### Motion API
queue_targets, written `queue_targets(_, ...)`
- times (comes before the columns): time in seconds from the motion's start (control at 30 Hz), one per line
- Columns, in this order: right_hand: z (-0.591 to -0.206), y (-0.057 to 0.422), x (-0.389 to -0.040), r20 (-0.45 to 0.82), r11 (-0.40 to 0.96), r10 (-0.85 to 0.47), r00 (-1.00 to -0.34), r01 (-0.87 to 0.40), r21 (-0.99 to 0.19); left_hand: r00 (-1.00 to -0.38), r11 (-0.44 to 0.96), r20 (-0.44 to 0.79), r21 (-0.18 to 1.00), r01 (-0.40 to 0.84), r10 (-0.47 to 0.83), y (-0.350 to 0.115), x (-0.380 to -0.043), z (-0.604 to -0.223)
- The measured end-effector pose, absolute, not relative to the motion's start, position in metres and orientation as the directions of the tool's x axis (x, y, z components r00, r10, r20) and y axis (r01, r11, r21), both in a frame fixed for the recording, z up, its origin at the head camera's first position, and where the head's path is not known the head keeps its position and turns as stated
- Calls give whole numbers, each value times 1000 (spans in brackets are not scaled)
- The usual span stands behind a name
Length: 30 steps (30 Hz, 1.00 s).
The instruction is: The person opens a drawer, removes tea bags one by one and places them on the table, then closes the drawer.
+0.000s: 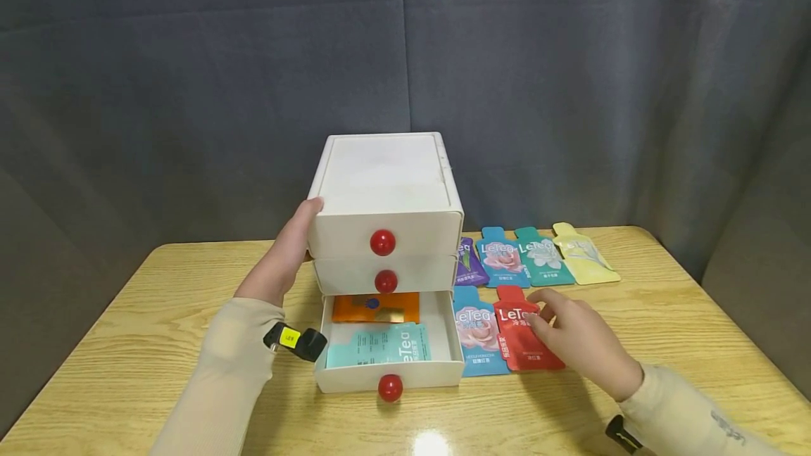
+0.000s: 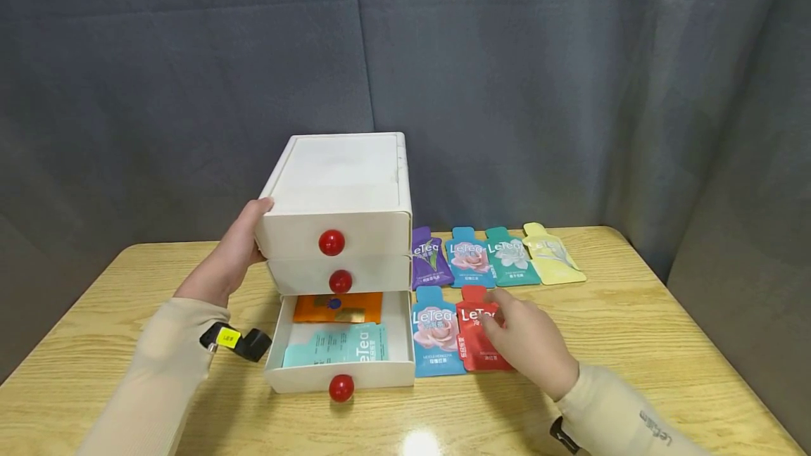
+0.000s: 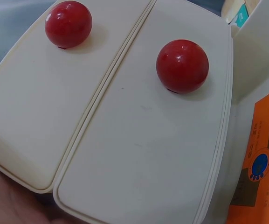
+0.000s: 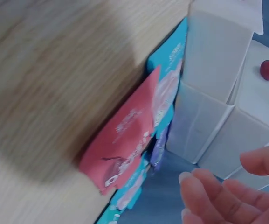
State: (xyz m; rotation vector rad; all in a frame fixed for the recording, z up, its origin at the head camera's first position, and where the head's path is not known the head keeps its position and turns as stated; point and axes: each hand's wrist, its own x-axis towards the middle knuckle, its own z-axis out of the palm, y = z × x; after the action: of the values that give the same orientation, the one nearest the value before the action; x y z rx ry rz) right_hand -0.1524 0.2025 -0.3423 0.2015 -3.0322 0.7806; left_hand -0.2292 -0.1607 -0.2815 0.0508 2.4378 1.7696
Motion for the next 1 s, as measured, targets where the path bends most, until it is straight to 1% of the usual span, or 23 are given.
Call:
queue_targets(0.2, -339, 191, -149, 156, 849, -168, -973, -223, -478, -991, 313, -83, 949, -46, 108, -161, -230, -282)
queue_targets(0.4, -338, 179, -147, 206, 819, -206, -957, -284, -499, -991, 311, -77, 950, -40, 108, -161, -229, -283)
queue_targets(0.57, -338, 170, -144, 270, 778, -263, -926, -369, -508, -991, 312, -78, 949, -41, 110, -161, -230, -282)
queue_targets(1.0, -344, 145, -141, 321, 713, -378, -869, -494, -497, -991, 310, -90, 949, -54, 103, -161, -230, -282)
